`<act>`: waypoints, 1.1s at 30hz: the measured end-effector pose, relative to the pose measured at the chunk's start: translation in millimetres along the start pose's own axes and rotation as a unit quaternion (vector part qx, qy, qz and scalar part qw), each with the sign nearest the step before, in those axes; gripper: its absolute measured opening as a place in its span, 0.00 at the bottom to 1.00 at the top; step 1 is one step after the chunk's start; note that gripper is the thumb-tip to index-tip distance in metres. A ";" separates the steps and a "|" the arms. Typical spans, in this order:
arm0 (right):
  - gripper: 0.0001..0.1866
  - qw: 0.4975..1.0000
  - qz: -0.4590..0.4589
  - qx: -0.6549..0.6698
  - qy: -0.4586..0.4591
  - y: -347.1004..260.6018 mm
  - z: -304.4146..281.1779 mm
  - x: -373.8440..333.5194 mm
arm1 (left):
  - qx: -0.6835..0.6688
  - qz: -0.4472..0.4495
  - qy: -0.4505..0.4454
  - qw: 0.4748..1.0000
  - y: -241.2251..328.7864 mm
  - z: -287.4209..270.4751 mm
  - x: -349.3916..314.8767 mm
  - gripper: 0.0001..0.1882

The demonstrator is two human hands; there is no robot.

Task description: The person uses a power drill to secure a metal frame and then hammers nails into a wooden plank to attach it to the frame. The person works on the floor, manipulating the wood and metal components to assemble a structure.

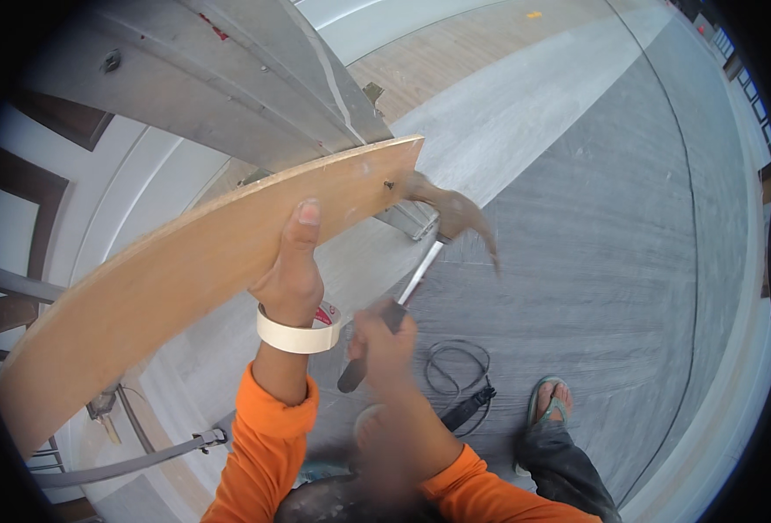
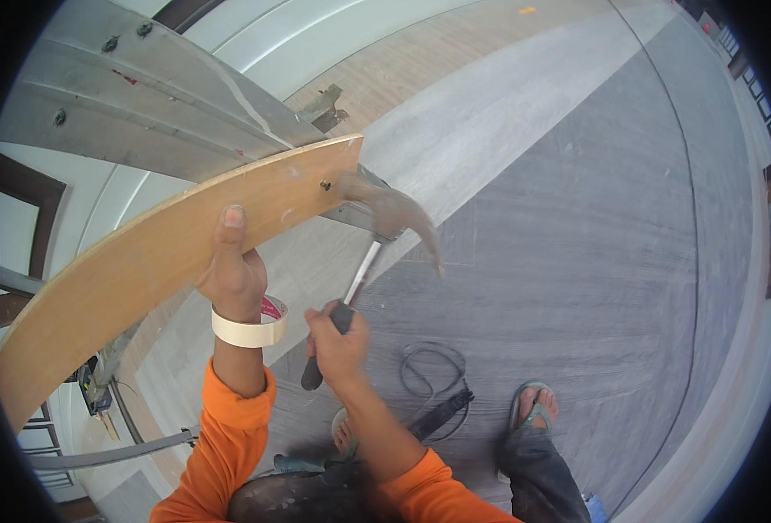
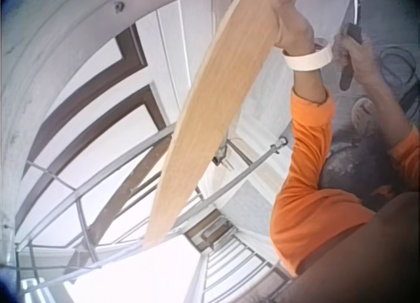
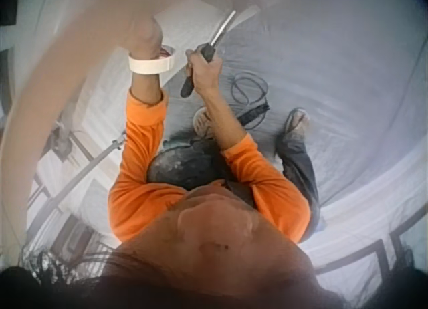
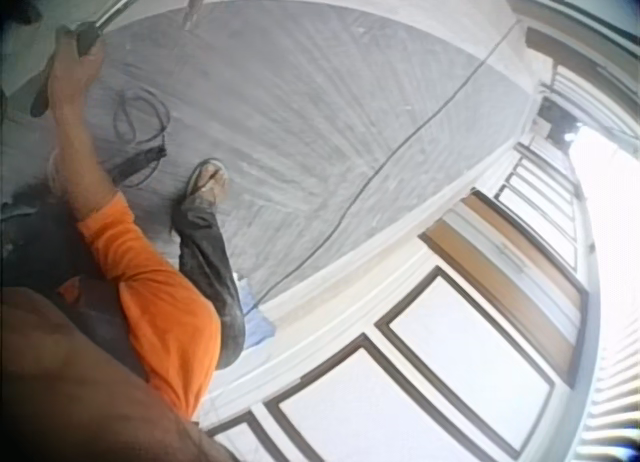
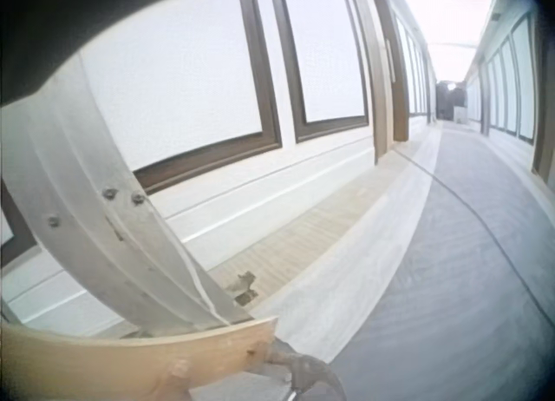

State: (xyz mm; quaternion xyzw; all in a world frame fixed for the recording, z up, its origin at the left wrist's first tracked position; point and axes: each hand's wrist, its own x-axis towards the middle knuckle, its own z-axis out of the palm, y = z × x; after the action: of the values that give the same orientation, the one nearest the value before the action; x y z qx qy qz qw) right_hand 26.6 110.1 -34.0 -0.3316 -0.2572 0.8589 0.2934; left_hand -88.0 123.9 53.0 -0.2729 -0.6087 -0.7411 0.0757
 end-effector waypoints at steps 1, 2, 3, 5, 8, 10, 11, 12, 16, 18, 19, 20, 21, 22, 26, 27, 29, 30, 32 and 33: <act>0.08 0.998 0.002 0.064 0.018 -2.0 -1.0 -3.7 | 0.010 -0.003 0.004 1.000 -1.5 -1.7 -0.2 0.10; 0.07 0.991 0.004 0.127 0.036 -3.8 0.4 -7.2 | 0.009 0.003 0.002 1.000 -2.9 -2.7 -0.1 0.10; 0.07 0.977 -0.017 0.202 0.061 -4.0 6.8 -10.4 | 0.009 0.010 0.001 1.000 -4.2 -3.2 0.0 0.10; 0.07 0.991 -0.017 0.125 0.038 2.2 16.5 -12.8 | -0.003 0.014 0.000 1.000 -3.1 -0.9 0.7 0.10; 0.07 0.999 0.025 -0.027 -0.037 5.1 8.7 -4.3 | -0.022 0.016 -0.004 1.000 0.4 0.7 0.9 0.11; 0.08 0.999 0.010 -0.041 0.005 1.6 -5.1 -0.7 | -0.018 0.031 -0.012 0.999 2.1 -0.9 0.3 0.10; 0.08 0.999 -0.014 0.035 0.005 -2.2 -5.9 -2.7 | -0.008 0.022 -0.016 1.000 2.3 -2.2 0.0 0.10; 0.08 0.991 -0.026 0.129 0.031 -4.3 -2.3 -7.7 | 0.002 0.012 -0.019 1.000 1.6 -4.0 -0.5 0.11; 0.07 0.971 -0.023 0.232 0.055 -9.5 23.2 -13.2 | 0.004 0.031 -0.008 0.999 -3.3 1.1 -0.6 0.11; 0.06 0.999 0.027 0.007 -0.045 2.1 14.5 -0.3 | 0.001 0.026 -0.026 0.999 -0.6 1.4 0.8 0.11; 0.06 0.998 0.005 -0.055 -0.039 2.4 2.2 5.5 | 0.005 0.018 -0.037 0.999 -3.1 -3.5 -0.9 0.12; 0.06 0.999 -0.010 -0.022 -0.036 -6.7 -4.6 4.2 | 0.014 0.018 -0.035 0.999 -3.8 -6.0 -2.1 0.11; 0.06 0.999 -0.025 0.012 -0.032 -17.4 -8.7 0.6 | 0.024 0.019 -0.034 0.999 -5.4 -8.6 -3.5 0.11; 0.06 0.998 -0.043 0.043 -0.022 -23.2 -11.3 -1.4 | 0.027 0.013 -0.035 0.999 -7.0 -8.5 -4.3 0.11; 0.06 0.909 -0.186 0.368 0.068 -28.6 -8.6 -8.2 | -0.037 0.007 -0.008 0.999 -2.4 1.5 -7.4 0.09; 0.06 0.924 -0.165 0.329 0.105 -29.7 1.8 -8.6 | -0.045 0.002 -0.004 0.999 -3.2 1.8 -6.9 0.09; 0.06 0.995 -0.018 0.098 0.021 -15.9 -0.4 -3.2 | -0.044 -0.008 -0.011 0.999 -2.0 1.4 -8.3 0.09; 0.05 0.998 0.057 -0.021 -0.025 -8.6 -4.2 1.3 | -0.033 -0.014 -0.018 0.999 0.2 -3.2 -7.6 0.10; 0.06 0.998 0.023 -0.059 -0.025 -12.0 -28.1 6.3 | -0.023 -0.008 -0.019 1.000 -4.4 -4.2 -11.5 0.10; 0.06 0.999 0.013 -0.035 -0.026 -18.3 -35.4 4.8 | -0.023 0.007 -0.010 1.000 -8.7 -0.6 -12.8 0.10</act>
State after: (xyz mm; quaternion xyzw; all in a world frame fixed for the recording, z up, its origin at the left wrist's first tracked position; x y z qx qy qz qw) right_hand 55.3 134.9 -47.2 -0.3223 -0.2902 0.8616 0.2635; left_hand -81.2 122.6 39.1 -0.2859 -0.5899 -0.7520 0.0687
